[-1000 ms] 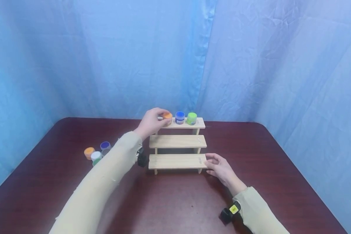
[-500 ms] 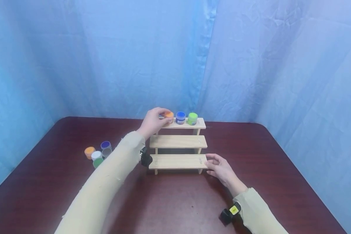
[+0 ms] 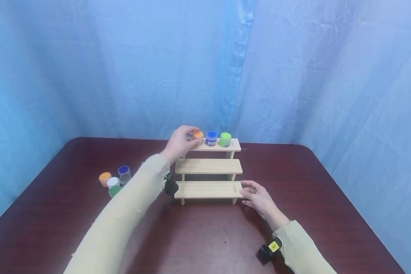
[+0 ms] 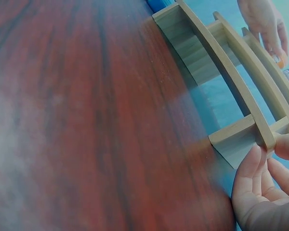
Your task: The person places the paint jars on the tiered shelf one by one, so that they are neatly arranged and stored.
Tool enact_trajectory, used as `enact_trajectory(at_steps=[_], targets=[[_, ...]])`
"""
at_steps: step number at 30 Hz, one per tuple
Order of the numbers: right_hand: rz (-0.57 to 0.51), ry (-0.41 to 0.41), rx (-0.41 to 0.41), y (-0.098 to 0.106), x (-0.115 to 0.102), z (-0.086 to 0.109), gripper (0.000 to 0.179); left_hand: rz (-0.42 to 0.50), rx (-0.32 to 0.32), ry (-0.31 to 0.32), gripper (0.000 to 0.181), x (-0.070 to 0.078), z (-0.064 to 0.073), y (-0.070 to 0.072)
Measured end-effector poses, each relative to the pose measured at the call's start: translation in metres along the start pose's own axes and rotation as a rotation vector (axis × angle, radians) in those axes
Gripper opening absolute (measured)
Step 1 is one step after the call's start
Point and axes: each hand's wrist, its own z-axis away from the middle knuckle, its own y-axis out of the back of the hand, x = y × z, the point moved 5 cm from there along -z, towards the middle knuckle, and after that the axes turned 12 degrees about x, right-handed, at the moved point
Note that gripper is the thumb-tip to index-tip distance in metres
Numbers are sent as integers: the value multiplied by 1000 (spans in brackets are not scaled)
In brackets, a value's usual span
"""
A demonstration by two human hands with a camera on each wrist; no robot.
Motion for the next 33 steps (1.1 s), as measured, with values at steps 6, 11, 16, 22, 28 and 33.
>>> enact_trajectory(at_steps=[6, 11, 16, 22, 28, 33], targets=[[-7, -1, -6, 0, 1, -1, 44, 10, -3, -4, 53, 3, -1, 7], [0, 1, -2, 2, 0, -1, 43, 1, 0, -10, 49, 6, -1, 14], [7, 2, -2, 2, -1, -1, 44, -30, 18, -30, 44, 9, 1, 21], [15, 1, -1, 2, -1, 0, 43, -65, 33, -38, 44, 15, 5, 30], [28, -6, 8, 4, -1, -1, 42, -84, 17, -30, 44, 19, 11, 38], [23, 2, 2, 3, -1, -1, 43, -101, 10, -62, 42, 27, 15, 47]])
